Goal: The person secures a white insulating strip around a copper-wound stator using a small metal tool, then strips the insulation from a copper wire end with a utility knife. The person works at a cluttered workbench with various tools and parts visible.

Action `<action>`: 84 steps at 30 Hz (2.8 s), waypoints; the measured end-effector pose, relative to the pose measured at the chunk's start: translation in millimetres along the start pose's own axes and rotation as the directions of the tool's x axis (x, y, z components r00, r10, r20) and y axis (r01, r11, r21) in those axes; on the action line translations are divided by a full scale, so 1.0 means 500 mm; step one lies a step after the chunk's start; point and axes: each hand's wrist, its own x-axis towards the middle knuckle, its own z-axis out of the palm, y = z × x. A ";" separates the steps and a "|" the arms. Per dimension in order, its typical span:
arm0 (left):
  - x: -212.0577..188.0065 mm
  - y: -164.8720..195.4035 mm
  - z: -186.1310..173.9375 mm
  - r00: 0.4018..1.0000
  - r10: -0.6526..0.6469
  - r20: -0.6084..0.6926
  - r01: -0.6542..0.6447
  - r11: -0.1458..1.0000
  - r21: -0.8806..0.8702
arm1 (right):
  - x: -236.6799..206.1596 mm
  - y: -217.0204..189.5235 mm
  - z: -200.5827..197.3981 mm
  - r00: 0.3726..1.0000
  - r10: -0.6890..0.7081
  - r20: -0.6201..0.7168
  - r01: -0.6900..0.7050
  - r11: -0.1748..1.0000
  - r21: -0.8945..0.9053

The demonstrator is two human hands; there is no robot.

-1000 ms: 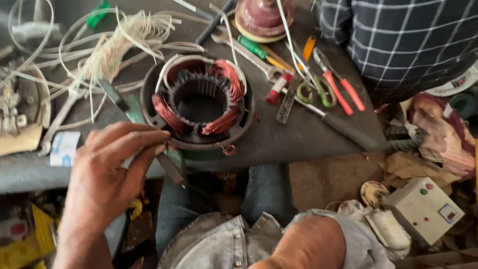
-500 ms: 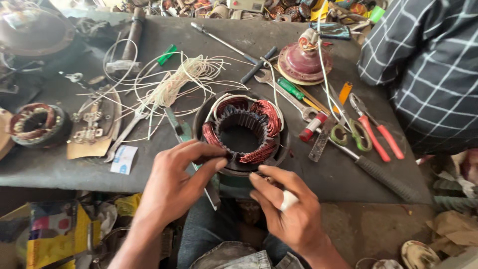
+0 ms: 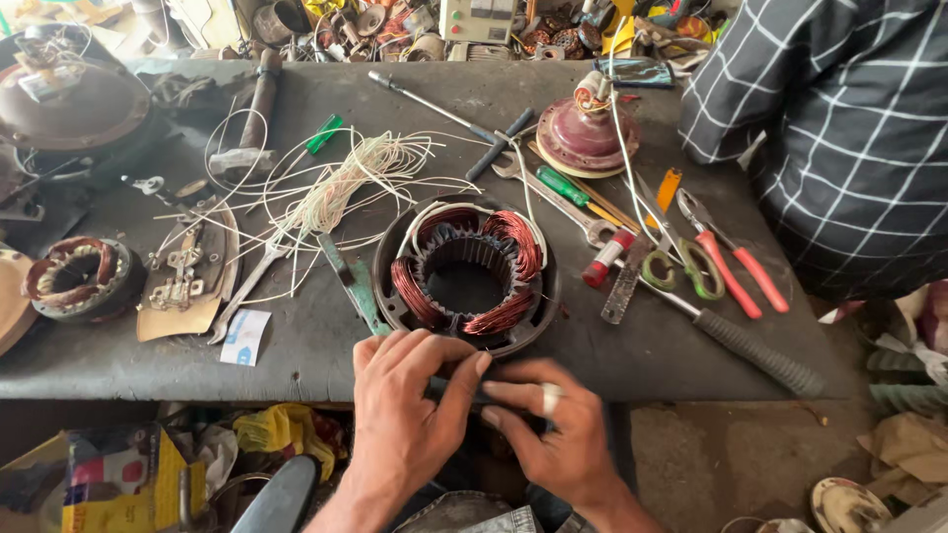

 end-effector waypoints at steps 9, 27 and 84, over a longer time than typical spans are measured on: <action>-0.032 -0.051 -0.035 1.000 0.006 -0.016 -0.009 0.966 -0.258 | 0.051 -0.076 -0.017 0.993 0.117 -0.028 -0.119 0.990 -0.080; -0.040 -0.049 0.004 0.955 0.181 -0.234 -0.180 0.983 0.023 | 0.041 -0.003 0.035 0.758 0.621 0.200 -0.499 0.354 0.791; -0.055 -0.060 -0.003 0.961 0.197 -0.193 -0.172 0.975 0.138 | -0.060 -0.032 -0.132 0.891 0.332 -0.309 -0.030 0.722 0.691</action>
